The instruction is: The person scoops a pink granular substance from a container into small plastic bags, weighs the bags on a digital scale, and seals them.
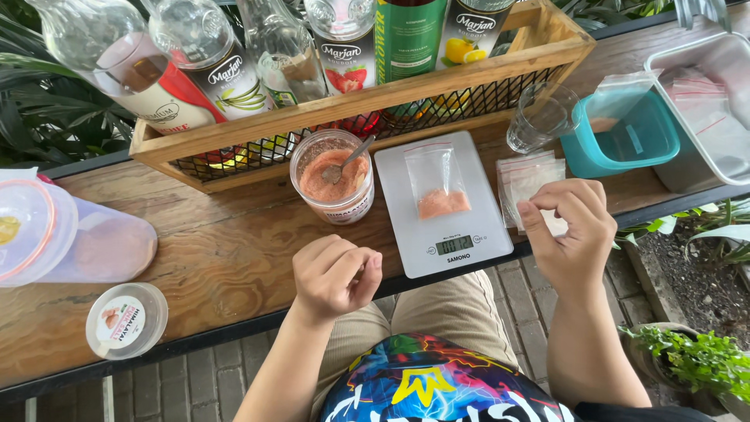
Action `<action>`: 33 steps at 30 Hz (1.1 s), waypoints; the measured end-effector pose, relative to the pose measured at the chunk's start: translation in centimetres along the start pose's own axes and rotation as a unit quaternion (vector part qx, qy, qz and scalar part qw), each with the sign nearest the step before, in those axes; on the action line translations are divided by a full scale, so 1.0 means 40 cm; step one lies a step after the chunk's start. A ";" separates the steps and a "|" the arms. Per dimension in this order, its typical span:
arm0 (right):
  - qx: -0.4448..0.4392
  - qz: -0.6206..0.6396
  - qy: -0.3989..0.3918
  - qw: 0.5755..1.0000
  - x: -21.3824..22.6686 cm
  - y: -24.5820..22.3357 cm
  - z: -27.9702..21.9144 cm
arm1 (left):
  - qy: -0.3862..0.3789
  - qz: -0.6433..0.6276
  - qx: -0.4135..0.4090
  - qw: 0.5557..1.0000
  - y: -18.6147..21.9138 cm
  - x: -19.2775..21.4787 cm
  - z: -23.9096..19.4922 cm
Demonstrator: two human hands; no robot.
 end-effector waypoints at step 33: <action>0.069 -0.058 -0.388 0.917 -0.301 0.006 0.244 | 0.072 0.027 -0.050 0.996 -0.001 0.016 -0.020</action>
Point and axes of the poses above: each hand's wrist, its own z-axis towards the middle knuckle, its own x-axis out of the back of the hand, y = z × x, the point moved 8 cm from there along z, towards the middle knuckle
